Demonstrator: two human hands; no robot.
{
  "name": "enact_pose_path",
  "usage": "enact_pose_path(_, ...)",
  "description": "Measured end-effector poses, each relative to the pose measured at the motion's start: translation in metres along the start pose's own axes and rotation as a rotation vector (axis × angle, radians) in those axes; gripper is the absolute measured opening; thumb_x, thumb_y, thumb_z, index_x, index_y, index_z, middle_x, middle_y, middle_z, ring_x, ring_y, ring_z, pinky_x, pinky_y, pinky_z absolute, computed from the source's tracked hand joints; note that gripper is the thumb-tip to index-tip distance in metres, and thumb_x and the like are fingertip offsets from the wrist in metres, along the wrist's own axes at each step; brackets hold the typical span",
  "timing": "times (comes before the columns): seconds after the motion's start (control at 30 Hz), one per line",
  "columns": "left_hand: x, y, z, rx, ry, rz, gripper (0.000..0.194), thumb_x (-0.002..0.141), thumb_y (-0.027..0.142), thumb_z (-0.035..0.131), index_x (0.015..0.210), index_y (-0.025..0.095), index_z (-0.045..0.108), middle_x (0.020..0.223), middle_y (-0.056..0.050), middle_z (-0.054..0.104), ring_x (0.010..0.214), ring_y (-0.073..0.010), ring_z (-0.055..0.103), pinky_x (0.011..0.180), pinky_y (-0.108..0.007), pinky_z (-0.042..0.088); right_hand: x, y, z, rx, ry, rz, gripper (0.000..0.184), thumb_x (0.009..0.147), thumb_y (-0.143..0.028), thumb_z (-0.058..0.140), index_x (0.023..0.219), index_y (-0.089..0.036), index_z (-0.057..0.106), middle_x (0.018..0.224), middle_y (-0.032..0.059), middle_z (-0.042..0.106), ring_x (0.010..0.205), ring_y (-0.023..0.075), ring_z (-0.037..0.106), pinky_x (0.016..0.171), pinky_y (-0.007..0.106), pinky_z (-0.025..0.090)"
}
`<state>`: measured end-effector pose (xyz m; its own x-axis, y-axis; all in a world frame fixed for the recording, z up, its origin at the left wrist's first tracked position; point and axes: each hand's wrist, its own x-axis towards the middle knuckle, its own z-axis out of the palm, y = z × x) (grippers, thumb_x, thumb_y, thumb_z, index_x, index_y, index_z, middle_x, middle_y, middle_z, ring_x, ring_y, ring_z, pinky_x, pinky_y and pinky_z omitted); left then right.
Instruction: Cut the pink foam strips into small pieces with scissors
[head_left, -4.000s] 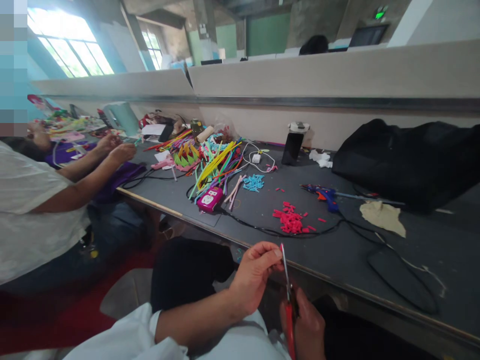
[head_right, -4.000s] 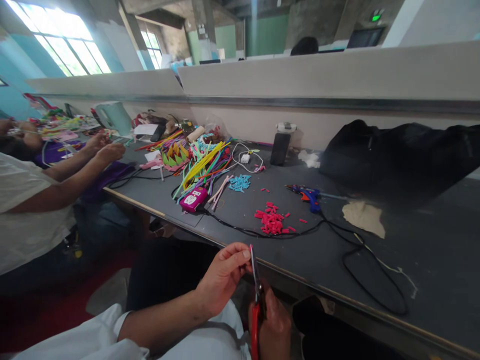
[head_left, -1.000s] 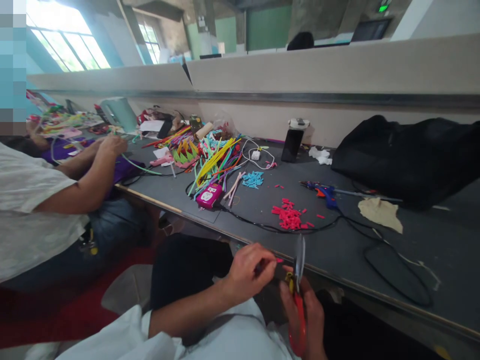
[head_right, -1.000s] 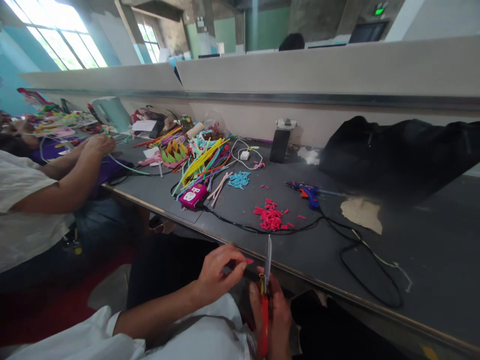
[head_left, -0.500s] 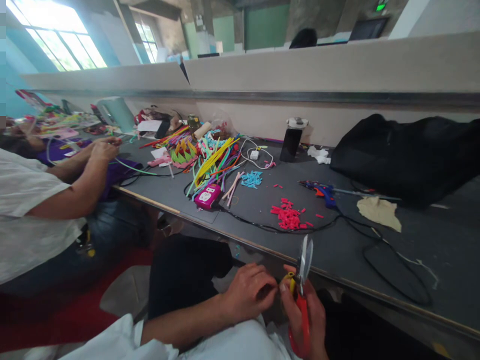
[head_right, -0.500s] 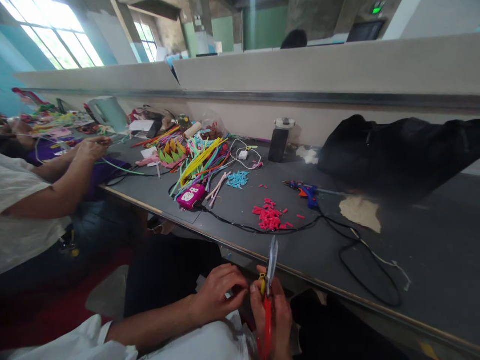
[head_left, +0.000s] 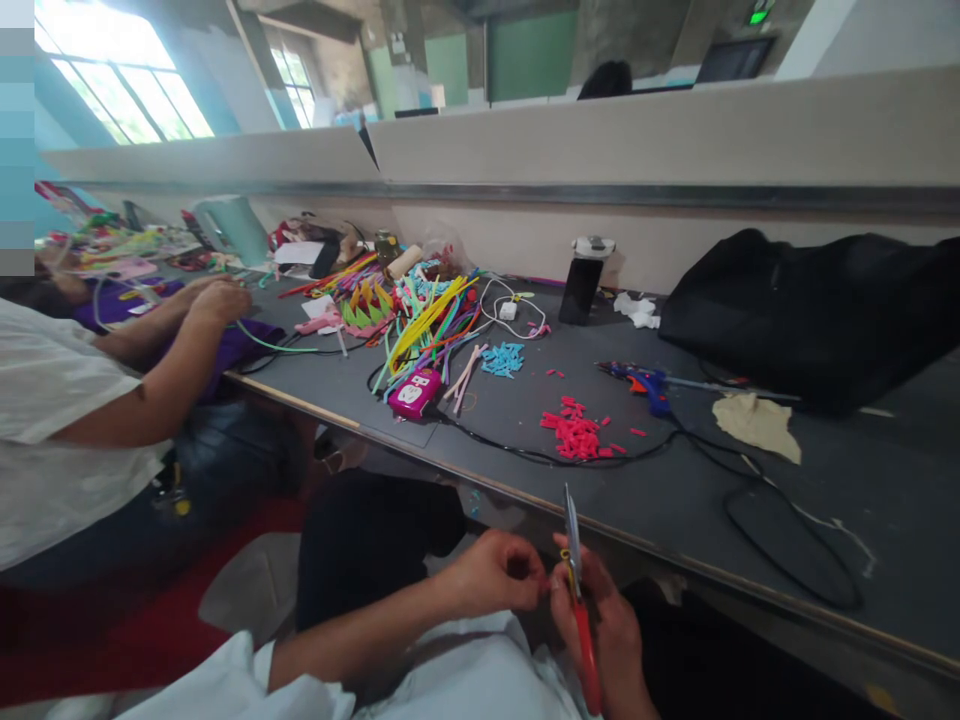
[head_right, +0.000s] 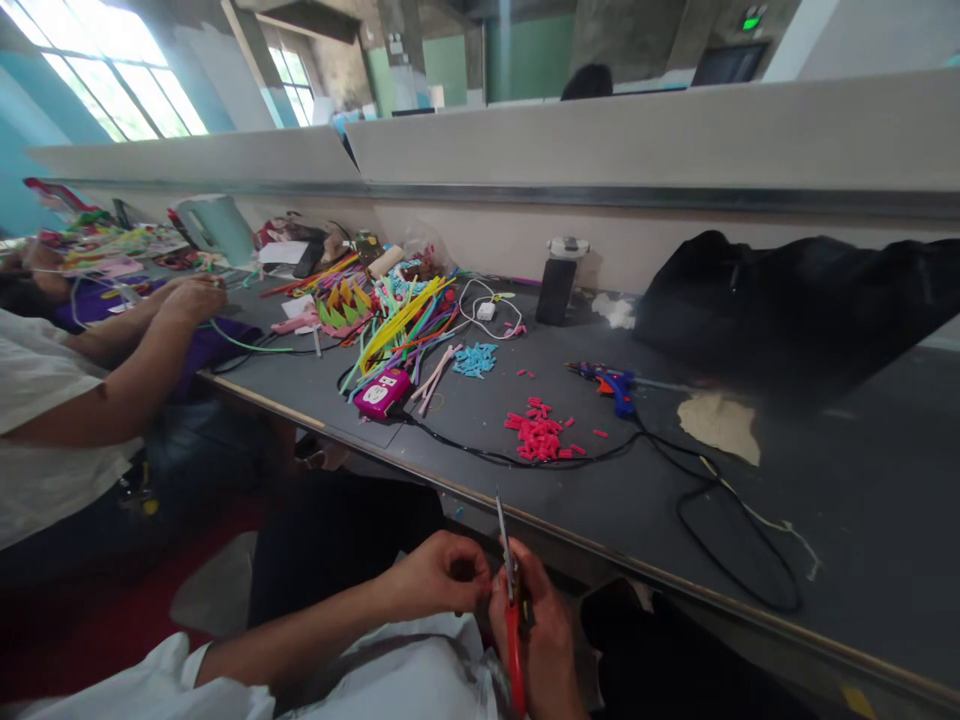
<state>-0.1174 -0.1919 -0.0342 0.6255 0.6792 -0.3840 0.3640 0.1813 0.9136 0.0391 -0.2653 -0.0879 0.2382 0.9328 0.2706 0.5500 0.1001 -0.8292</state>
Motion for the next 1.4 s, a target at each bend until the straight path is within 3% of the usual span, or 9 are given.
enact_pose_path(0.27,-0.001,0.003,-0.005,0.040,0.014,0.048,0.014,0.071,0.027,0.061,0.070,0.014,0.066,0.060,0.003,0.053,0.056,-0.0082,0.046,0.052,-0.019,0.033,-0.002,0.003,0.003,0.009,0.007,-0.043,0.034,0.086,-0.033,0.054,0.113,-0.016,0.064,0.106,0.0082,0.073,0.087,0.0220,0.072,0.080,0.034,0.058)
enact_pose_path(0.47,0.004,-0.003,0.000,0.022,0.054,-0.011,0.007,0.065,0.021,0.061,0.066,0.014,0.064,0.057,0.004,0.051,0.055,-0.0078,0.042,0.051,-0.020,0.032,-0.004,0.001,0.000,-0.020,-0.024,-0.026,0.036,0.088,-0.036,0.051,0.116,-0.015,0.062,0.108,0.0087,0.072,0.089,0.0220,0.072,0.078,0.032,0.058)
enact_pose_path(0.63,0.009,0.008,0.006,-0.320,0.236,0.048,0.012,0.062,0.023,0.069,0.064,0.014,0.061,0.054,0.004,0.051,0.049,-0.0069,0.041,0.048,-0.021,0.030,-0.002,-0.004,-0.005,-0.064,-0.031,0.039,0.041,0.088,-0.041,0.052,0.121,-0.017,0.058,0.100,0.0070,0.074,0.077,0.0181,0.073,0.067,0.025,0.057)
enact_pose_path(0.73,0.013,0.030,0.006,-0.587,0.395,0.182,0.015,0.066,0.026,0.069,0.065,0.015,0.060,0.053,0.004,0.053,0.048,-0.0071,0.042,0.051,-0.022,0.033,-0.001,-0.003,-0.003,-0.116,0.064,-0.003,0.039,0.088,-0.043,0.051,0.115,-0.017,0.061,0.102,0.0095,0.073,0.082,0.0200,0.072,0.072,0.028,0.057)
enact_pose_path(0.87,0.019,0.056,0.009,-0.729,0.520,0.271,0.013,0.070,0.025,0.069,0.068,0.015,0.061,0.056,0.001,0.058,0.055,-0.0100,0.051,0.062,-0.024,0.039,-0.004,0.000,0.002,-0.170,0.108,-0.005,0.040,0.087,-0.040,0.051,0.117,-0.015,0.058,0.107,0.0121,0.072,0.091,0.0218,0.071,0.078,0.031,0.056)
enact_pose_path(1.13,0.024,0.063,0.022,-0.826,0.556,0.273,0.013,0.068,0.023,0.073,0.069,0.014,0.063,0.065,0.000,0.064,0.063,-0.0107,0.054,0.067,-0.023,0.041,-0.006,0.002,-0.001,-0.130,0.028,0.098,0.043,0.083,-0.032,0.049,0.121,-0.016,0.056,0.109,0.0116,0.072,0.094,0.0227,0.071,0.080,0.032,0.056)
enact_pose_path(1.4,0.022,0.064,0.024,-0.853,0.569,0.254,0.012,0.067,0.021,0.073,0.067,0.014,0.064,0.062,0.001,0.061,0.061,-0.0090,0.051,0.064,-0.021,0.039,-0.006,0.000,-0.003,-0.090,-0.013,0.195,0.044,0.082,-0.037,0.049,0.120,-0.016,0.058,0.108,0.0112,0.073,0.095,0.0240,0.071,0.079,0.032,0.057)
